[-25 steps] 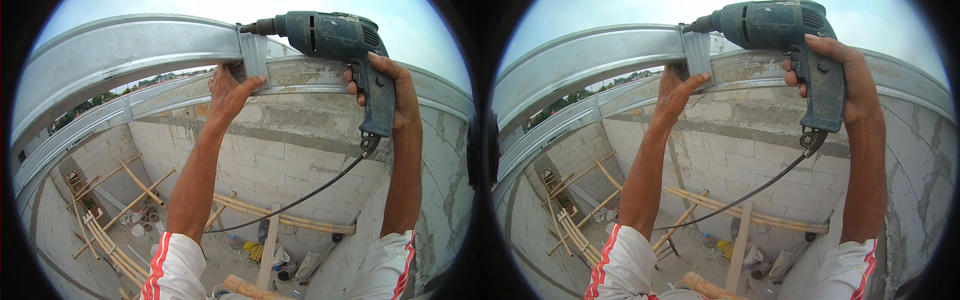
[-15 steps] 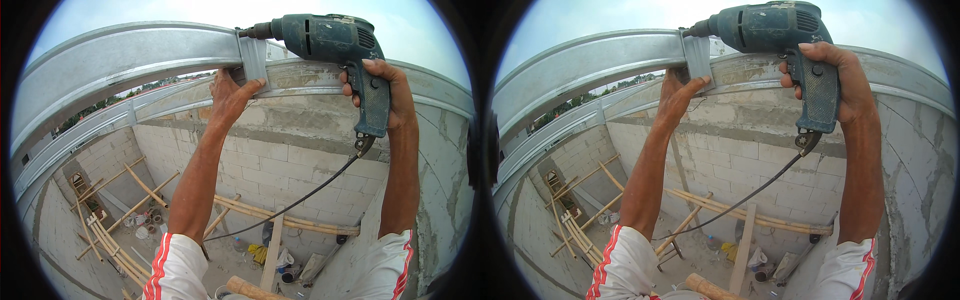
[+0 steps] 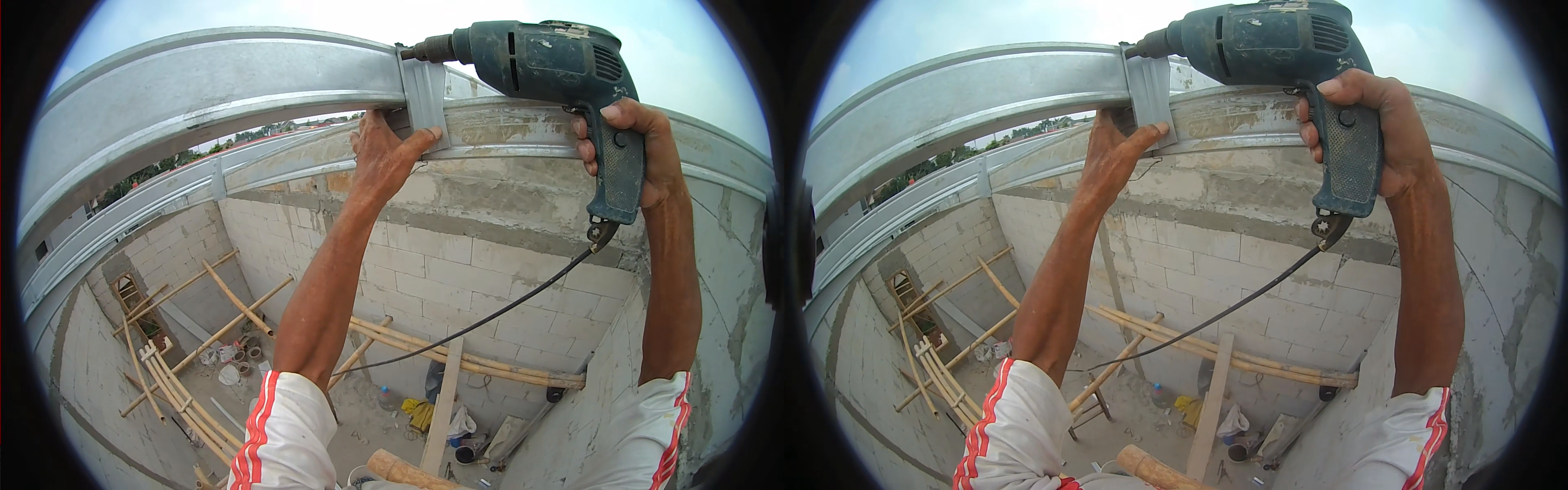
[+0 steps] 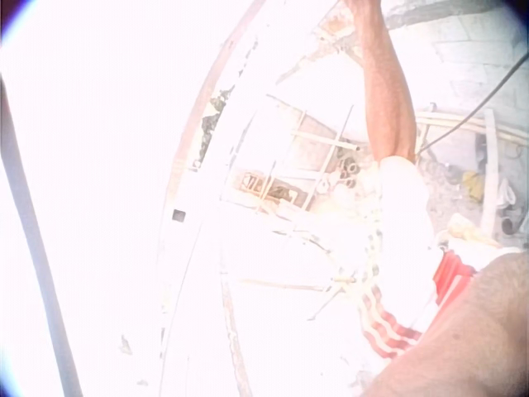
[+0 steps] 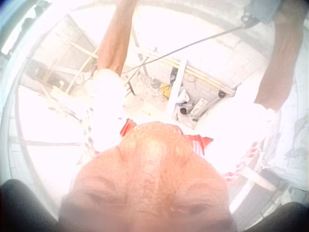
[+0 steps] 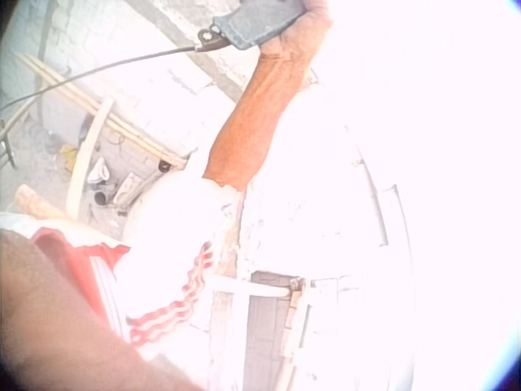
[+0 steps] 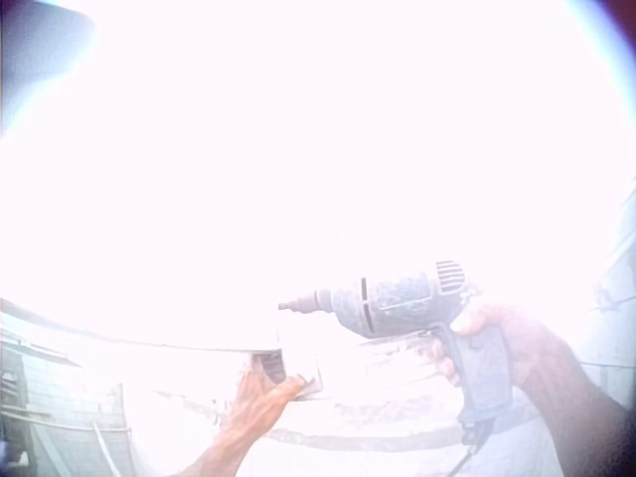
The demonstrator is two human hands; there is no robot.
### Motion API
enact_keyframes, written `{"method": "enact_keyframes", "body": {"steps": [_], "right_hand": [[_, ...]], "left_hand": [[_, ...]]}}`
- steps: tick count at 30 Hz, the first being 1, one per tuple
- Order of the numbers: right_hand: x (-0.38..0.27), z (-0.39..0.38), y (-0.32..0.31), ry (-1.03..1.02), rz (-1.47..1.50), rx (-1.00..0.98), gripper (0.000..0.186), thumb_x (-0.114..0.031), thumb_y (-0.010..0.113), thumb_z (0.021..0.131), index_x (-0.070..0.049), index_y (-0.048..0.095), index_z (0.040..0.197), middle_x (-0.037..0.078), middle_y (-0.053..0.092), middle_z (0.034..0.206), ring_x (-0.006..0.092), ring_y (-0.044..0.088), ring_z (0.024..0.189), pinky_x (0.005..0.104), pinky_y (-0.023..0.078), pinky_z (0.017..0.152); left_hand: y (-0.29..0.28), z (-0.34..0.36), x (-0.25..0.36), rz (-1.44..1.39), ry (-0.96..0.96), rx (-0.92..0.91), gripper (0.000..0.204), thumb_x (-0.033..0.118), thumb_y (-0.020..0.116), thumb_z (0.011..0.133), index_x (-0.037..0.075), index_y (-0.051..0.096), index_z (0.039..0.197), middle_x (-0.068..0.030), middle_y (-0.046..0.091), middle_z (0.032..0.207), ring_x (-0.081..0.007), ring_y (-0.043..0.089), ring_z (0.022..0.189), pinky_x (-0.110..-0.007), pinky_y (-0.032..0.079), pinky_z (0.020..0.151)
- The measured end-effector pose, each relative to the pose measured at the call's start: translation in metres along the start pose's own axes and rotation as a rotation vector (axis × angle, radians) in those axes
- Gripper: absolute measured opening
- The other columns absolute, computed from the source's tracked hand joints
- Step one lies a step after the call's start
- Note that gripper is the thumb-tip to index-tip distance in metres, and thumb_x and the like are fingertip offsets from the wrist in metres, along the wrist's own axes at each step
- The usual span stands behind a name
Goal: The person aligns a metal bracket against a roof frame and fastens it by loading screws onto a power drill and drilling them into the metal frame.
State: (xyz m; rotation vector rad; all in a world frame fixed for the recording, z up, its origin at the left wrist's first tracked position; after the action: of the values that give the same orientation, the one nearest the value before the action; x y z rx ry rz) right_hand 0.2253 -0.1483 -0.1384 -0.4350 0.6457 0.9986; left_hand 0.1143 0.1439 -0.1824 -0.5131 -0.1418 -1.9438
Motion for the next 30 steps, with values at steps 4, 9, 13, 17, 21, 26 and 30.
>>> {"method": "enact_keyframes", "body": {"steps": [4, 9, 13, 17, 21, 26, 30], "right_hand": [[-0.013, -0.003, 0.007, -0.011, -0.141, 0.036, 0.038, -0.017, 0.065, 0.075, 0.012, 0.060, 0.100, 0.018, 0.066, 0.080, 0.0205, 0.068, 0.061, 0.0284, 0.058, 0.048], [-0.012, -0.007, 0.014, -0.048, -0.181, 0.019, 0.042, -0.018, 0.065, 0.075, 0.013, 0.060, 0.103, 0.018, 0.067, 0.082, 0.0210, 0.069, 0.065, 0.0289, 0.058, 0.050], [-0.012, -0.005, 0.010, -0.084, -0.244, 0.000, 0.047, -0.018, 0.065, 0.075, 0.013, 0.058, 0.110, 0.019, 0.067, 0.085, 0.0232, 0.070, 0.069, 0.0282, 0.058, 0.051], [-0.010, -0.007, 0.012, -0.043, -0.121, -0.015, 0.049, -0.017, 0.065, 0.076, 0.015, 0.056, 0.113, 0.020, 0.067, 0.088, 0.0245, 0.071, 0.072, 0.0276, 0.059, 0.051], [-0.002, -0.005, 0.005, -0.023, -0.058, -0.003, 0.048, -0.016, 0.063, 0.077, 0.016, 0.055, 0.111, 0.021, 0.067, 0.087, 0.0241, 0.071, 0.071, 0.0265, 0.059, 0.051], [-0.001, -0.020, -0.002, -0.095, -0.021, 0.060, 0.044, -0.014, 0.060, 0.080, 0.018, 0.055, 0.110, 0.025, 0.068, 0.090, 0.0252, 0.072, 0.070, 0.0271, 0.060, 0.051], [-0.003, -0.056, -0.009, -0.216, 0.032, 0.199, 0.044, -0.014, 0.060, 0.080, 0.017, 0.056, 0.111, 0.026, 0.067, 0.092, 0.0273, 0.072, 0.071, 0.0281, 0.061, 0.053]], "left_hand": [[-0.004, -0.001, 0.007, 0.007, 0.017, 0.014, 0.093, 0.046, 0.075, 0.069, -0.008, 0.035, 0.134, -0.0298, 0.045, 0.125, -0.0422, 0.041, 0.125, -0.062, 0.012, 0.112], [-0.002, 0.003, -0.001, 0.004, 0.024, 0.012, 0.094, 0.045, 0.076, 0.070, -0.009, 0.034, 0.135, -0.0298, 0.045, 0.126, -0.0421, 0.040, 0.124, -0.060, 0.017, 0.110], [-0.003, 0.001, 0.001, 0.020, -0.035, 0.032, 0.094, 0.046, 0.076, 0.069, -0.010, 0.037, 0.134, -0.0296, 0.044, 0.127, -0.0425, 0.040, 0.124, -0.057, 0.022, 0.109], [-0.004, 0.001, 0.004, 0.021, -0.044, 0.026, 0.095, 0.046, 0.076, 0.069, -0.010, 0.037, 0.134, -0.0300, 0.044, 0.128, -0.0423, 0.039, 0.126, -0.055, 0.022, 0.110], [-0.002, 0.001, 0.004, -0.008, -0.025, 0.026, 0.094, 0.046, 0.076, 0.069, -0.010, 0.037, 0.133, -0.0302, 0.044, 0.128, -0.0424, 0.039, 0.126, -0.056, 0.021, 0.110], [-0.002, -0.002, 0.009, -0.004, -0.026, 0.014, 0.096, 0.047, 0.076, 0.069, -0.010, 0.036, 0.135, -0.0312, 0.042, 0.129, -0.0432, 0.038, 0.127, -0.055, 0.020, 0.112], [-0.004, 0.000, 0.004, 0.015, -0.022, -0.011, 0.096, 0.049, 0.074, 0.071, -0.011, 0.036, 0.134, -0.0317, 0.042, 0.129, -0.0441, 0.038, 0.127, -0.056, 0.024, 0.111]]}}
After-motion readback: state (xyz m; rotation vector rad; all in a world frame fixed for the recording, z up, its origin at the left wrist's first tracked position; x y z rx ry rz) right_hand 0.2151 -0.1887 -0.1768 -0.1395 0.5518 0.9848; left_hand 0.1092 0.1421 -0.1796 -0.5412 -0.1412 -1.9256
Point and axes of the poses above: each hand's wrist, its own z-axis towards the middle knuckle, its own y-axis out of the palm, x = y × z, the point moved 5 cm from there along z, towards the middle knuckle
